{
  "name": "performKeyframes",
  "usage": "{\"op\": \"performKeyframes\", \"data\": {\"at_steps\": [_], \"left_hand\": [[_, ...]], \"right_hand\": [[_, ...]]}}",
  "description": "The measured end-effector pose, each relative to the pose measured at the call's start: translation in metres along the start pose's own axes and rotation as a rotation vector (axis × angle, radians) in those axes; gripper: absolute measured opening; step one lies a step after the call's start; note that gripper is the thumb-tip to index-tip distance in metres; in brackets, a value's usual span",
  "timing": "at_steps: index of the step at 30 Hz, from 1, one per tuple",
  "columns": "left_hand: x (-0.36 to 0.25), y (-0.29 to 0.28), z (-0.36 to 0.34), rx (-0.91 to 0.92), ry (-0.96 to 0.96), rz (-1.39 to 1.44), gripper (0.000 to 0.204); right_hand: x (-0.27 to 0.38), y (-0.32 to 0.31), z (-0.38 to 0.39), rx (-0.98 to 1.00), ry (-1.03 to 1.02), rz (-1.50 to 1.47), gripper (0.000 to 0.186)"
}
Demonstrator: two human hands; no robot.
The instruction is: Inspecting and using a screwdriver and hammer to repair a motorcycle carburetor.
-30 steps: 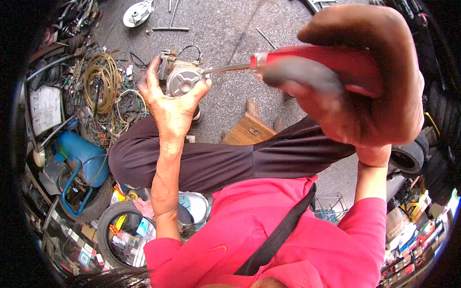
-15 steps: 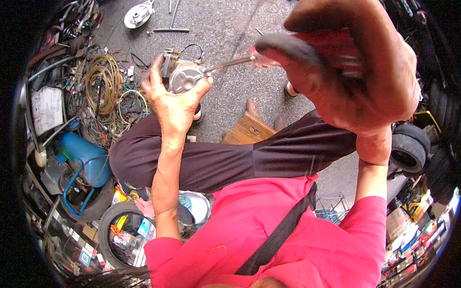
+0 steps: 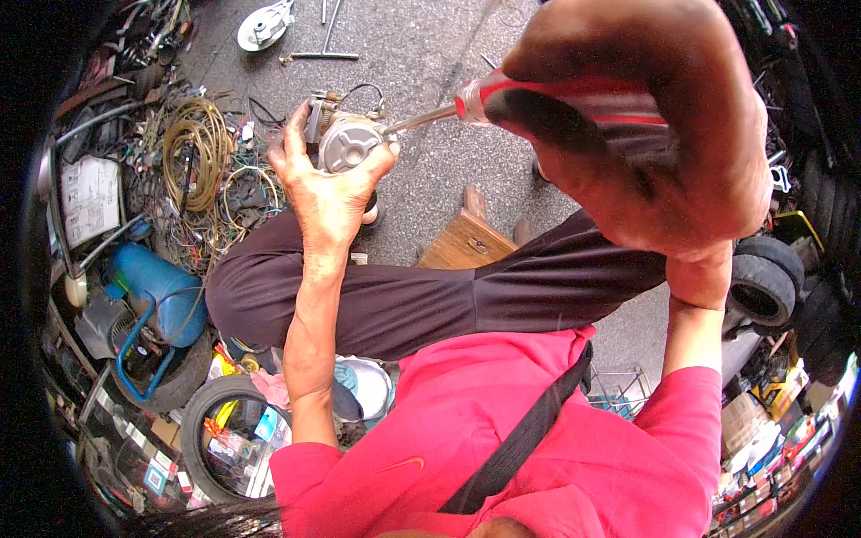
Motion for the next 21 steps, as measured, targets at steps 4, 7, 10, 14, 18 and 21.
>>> {"op": "performKeyframes", "data": {"at_steps": [4,7,10,14,18,21], "left_hand": [[0.003,-0.002,-0.001,0.010,-0.061,0.077,0.088],[0.002,-0.001,0.000,0.023,-0.052,0.054,0.088],[0.000,0.000,0.001,0.025,-0.034,0.018,0.088],[0.001,0.000,0.000,0.025,-0.059,0.046,0.088],[0.002,0.001,0.000,0.043,-0.069,0.063,0.088],[0.003,0.004,0.001,0.066,-0.082,0.046,0.088]], "right_hand": [[0.005,0.009,0.009,-0.094,0.107,0.127,0.042],[0.010,0.005,0.004,-0.196,0.158,0.079,0.041],[0.007,-0.001,-0.001,0.066,0.221,0.523,0.038],[0.001,0.004,0.003,-0.012,0.051,0.142,0.037],[0.010,0.005,0.002,-0.107,0.131,0.102,0.037],[0.010,0.000,-0.003,0.049,0.378,0.482,0.035]]}}
Point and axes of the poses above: each hand's wrist, its own z-axis away from the middle knuckle, its own y-axis out of the palm, x = y × z, the point moved 3 cm from there along -z, towards the middle knuckle, and after that the axes turned 11 degrees about -y, right-handed, at the moved point
